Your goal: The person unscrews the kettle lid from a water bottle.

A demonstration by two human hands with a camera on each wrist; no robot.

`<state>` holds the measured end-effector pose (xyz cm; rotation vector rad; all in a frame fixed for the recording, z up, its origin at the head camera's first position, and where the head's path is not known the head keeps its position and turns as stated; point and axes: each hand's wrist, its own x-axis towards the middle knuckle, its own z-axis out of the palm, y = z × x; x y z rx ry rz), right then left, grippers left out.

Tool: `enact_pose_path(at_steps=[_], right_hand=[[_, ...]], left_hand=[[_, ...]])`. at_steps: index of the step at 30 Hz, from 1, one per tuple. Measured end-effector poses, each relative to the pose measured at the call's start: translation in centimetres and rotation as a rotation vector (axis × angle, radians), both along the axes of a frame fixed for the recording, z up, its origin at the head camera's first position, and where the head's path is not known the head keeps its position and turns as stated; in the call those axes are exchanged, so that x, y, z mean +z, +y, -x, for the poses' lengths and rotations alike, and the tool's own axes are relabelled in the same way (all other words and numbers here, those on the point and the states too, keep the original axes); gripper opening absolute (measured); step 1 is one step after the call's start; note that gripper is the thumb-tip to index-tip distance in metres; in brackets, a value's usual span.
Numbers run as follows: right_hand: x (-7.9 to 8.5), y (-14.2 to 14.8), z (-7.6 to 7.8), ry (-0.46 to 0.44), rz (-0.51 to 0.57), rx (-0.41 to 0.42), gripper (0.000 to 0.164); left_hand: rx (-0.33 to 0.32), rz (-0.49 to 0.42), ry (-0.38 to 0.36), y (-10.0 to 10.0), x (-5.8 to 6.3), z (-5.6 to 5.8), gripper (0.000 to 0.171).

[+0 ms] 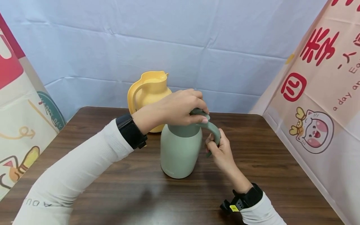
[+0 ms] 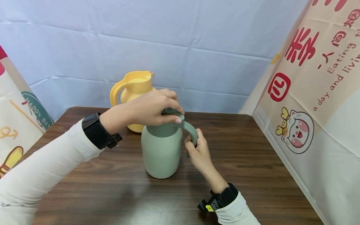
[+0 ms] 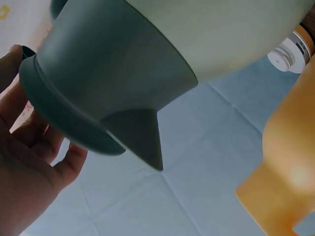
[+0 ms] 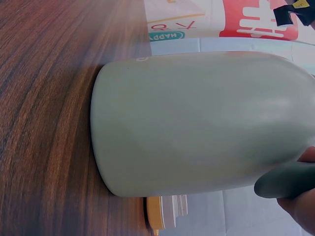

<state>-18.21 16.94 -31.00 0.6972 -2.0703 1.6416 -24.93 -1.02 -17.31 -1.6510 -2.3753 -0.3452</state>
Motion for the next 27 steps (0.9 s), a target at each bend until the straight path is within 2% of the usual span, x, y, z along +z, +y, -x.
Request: enact_pose_path(at_steps=[5, 8, 15, 20, 27], right_hand=[[0.3, -0.2, -0.2, -0.013, 0.012, -0.008, 0.013], [0.3, -0.2, -0.2, -0.021, 0.015, -0.008, 0.013], [0.1, -0.2, -0.1, -0.034, 0.009, -0.022, 0.012], [-1.2, 0.5, 0.8, -0.031, 0.022, -0.016, 0.013], [-2.1, 0.9, 1.3, -0.027, 0.044, 0.010, 0.009]], left_hand=[[0.069, 0.003, 0.030, 0.6, -0.1, 0.1, 0.030], [0.087, 0.011, 0.028, 0.7, -0.1, 0.1, 0.030], [0.088, 0.022, 0.016, 0.7, -0.3, 0.0, 0.031], [0.088, 0.020, 0.001, 0.6, -0.2, 0.0, 0.032], [0.064, 0.054, -0.063, -0.3, 0.6, 0.2, 0.039]])
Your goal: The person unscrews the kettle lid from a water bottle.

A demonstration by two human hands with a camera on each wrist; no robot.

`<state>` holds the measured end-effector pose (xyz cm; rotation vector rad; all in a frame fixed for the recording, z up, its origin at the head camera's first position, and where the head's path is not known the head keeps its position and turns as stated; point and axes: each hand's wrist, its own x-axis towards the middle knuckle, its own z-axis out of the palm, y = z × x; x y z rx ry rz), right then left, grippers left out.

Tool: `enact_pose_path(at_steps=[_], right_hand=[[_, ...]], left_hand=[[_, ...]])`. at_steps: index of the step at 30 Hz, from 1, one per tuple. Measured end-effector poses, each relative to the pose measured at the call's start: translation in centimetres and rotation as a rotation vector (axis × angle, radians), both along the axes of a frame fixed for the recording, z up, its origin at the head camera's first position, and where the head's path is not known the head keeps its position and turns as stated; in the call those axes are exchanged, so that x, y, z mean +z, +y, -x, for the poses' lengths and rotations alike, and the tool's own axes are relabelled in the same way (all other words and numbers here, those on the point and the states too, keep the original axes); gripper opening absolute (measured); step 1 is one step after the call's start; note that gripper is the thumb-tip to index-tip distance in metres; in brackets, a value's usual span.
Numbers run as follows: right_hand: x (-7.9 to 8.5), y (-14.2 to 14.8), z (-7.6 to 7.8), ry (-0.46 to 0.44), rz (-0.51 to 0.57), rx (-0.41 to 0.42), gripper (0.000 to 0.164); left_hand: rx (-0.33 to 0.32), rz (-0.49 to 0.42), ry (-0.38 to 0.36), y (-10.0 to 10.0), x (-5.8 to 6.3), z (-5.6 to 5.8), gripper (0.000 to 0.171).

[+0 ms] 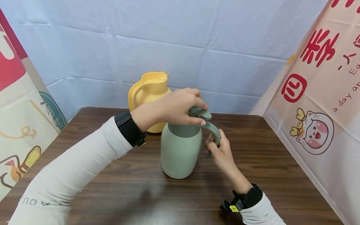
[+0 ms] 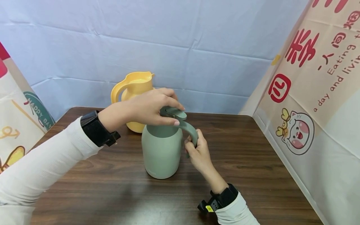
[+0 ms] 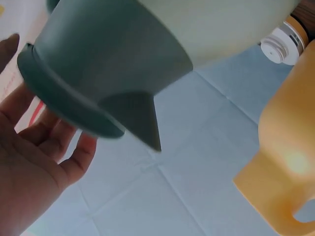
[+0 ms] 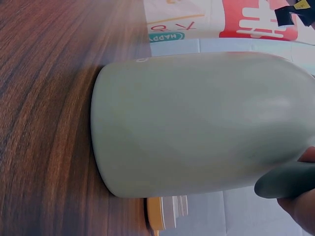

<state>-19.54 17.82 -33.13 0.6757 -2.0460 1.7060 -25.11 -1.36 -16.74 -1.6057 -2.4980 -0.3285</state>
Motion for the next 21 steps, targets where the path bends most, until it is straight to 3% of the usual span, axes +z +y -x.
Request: enact_pose_path(at_steps=[8, 21], right_hand=[[0.0, 0.0, 0.0, 0.000, 0.005, 0.011, 0.010], [-0.2, 0.0, 0.1, 0.018, 0.020, 0.027, 0.011]], left_hand=[[-0.032, 0.012, -0.113, -1.6, 1.4, 0.4, 0.044], [0.054, 0.016, -0.216, -3.3, 1.8, 0.9, 0.053]])
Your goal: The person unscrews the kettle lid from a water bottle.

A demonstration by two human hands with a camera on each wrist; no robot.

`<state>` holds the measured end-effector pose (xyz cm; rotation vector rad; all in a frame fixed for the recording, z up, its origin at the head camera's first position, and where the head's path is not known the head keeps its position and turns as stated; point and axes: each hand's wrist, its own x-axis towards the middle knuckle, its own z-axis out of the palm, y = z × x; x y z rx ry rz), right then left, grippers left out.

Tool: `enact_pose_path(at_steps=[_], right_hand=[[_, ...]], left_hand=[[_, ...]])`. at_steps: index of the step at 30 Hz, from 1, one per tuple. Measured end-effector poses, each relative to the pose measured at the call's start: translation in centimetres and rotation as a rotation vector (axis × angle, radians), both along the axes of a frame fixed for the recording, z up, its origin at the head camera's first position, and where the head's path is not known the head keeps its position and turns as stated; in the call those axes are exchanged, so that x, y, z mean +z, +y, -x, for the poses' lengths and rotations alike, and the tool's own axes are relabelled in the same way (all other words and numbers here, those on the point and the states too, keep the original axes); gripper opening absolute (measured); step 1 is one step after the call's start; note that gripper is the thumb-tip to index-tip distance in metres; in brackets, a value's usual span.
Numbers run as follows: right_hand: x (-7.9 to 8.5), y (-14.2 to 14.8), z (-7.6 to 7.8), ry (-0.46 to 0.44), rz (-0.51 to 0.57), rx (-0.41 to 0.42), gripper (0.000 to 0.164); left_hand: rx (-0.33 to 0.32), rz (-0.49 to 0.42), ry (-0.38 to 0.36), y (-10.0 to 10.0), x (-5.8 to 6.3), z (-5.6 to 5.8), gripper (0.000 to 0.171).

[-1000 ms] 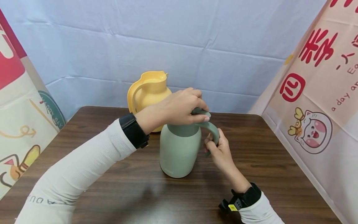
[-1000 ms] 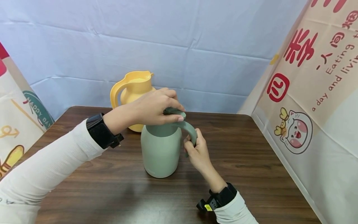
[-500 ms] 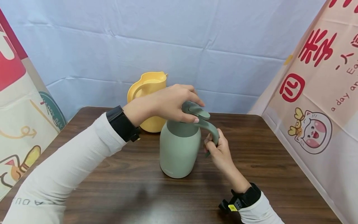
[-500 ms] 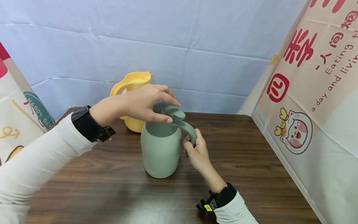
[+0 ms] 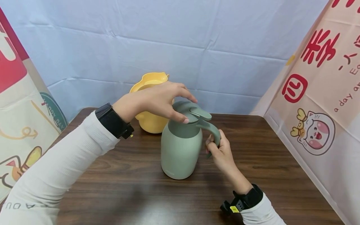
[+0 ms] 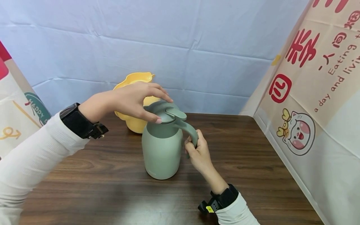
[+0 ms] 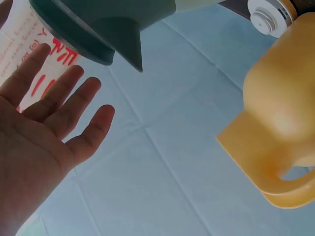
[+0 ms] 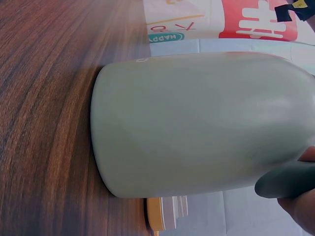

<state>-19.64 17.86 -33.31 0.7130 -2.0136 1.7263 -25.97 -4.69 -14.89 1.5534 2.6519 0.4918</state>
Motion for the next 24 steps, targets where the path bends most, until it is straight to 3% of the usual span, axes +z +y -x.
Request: enact_pose_path(at_steps=[9, 17, 24], right_hand=[[0.0, 0.1, -0.1, -0.025, -0.003, 0.002, 0.011], [0.0, 0.1, 0.1, -0.022, 0.004, 0.008, 0.012], [0.0, 0.0, 0.0, -0.044, 0.015, -0.003, 0.012]], left_hand=[[0.031, 0.035, -0.011, 0.6, -0.1, 0.3, 0.056], [0.053, 0.085, -0.086, 1.6, -0.5, 0.7, 0.060], [0.025, 0.054, -0.072, 2.1, -1.2, 1.2, 0.057]])
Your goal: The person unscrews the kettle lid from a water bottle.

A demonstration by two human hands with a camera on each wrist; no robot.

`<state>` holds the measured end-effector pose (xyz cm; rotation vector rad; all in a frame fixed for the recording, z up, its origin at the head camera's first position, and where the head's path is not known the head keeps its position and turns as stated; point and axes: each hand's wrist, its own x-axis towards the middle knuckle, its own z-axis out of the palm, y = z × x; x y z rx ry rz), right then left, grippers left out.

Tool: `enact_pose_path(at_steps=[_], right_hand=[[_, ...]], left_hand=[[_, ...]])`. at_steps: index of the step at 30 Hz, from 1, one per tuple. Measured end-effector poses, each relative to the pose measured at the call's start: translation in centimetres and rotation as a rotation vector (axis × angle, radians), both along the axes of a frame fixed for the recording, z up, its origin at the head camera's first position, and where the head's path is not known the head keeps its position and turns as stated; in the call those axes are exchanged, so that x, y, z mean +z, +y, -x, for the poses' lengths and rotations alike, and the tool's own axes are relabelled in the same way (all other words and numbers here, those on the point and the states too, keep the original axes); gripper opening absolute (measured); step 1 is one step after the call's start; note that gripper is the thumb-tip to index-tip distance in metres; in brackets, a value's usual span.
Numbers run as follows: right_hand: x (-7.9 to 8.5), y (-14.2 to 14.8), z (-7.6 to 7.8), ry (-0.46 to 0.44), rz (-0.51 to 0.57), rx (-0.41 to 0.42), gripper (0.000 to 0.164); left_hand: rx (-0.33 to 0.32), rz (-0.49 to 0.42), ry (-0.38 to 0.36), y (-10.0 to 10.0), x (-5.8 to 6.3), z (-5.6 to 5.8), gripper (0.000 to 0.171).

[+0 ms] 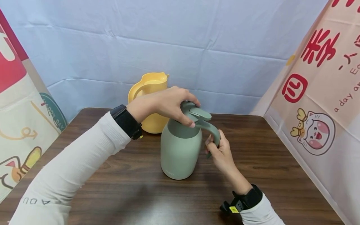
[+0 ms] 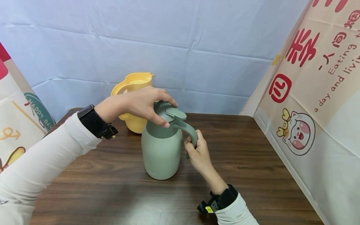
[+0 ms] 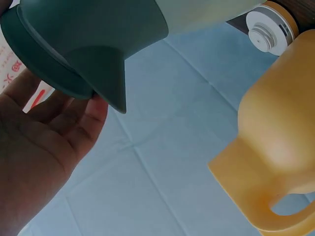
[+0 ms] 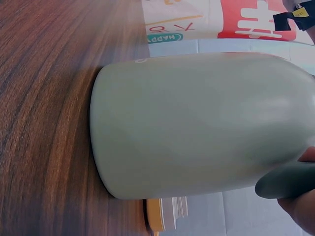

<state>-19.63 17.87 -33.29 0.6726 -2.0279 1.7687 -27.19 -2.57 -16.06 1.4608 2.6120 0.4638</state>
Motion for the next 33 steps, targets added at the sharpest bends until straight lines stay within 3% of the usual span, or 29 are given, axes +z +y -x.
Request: enact_pose_path(at_steps=[24, 33], right_hand=[[0.07, -0.12, -0.01, 0.033, 0.012, 0.032, 0.010], [0.08, -0.03, -0.04, 0.026, 0.008, 0.034, 0.011]], left_hand=[[0.008, -0.002, 0.041, 0.19, -0.25, 0.09, 0.053], [0.019, -0.041, 0.093, 0.39, -0.67, 0.15, 0.048]])
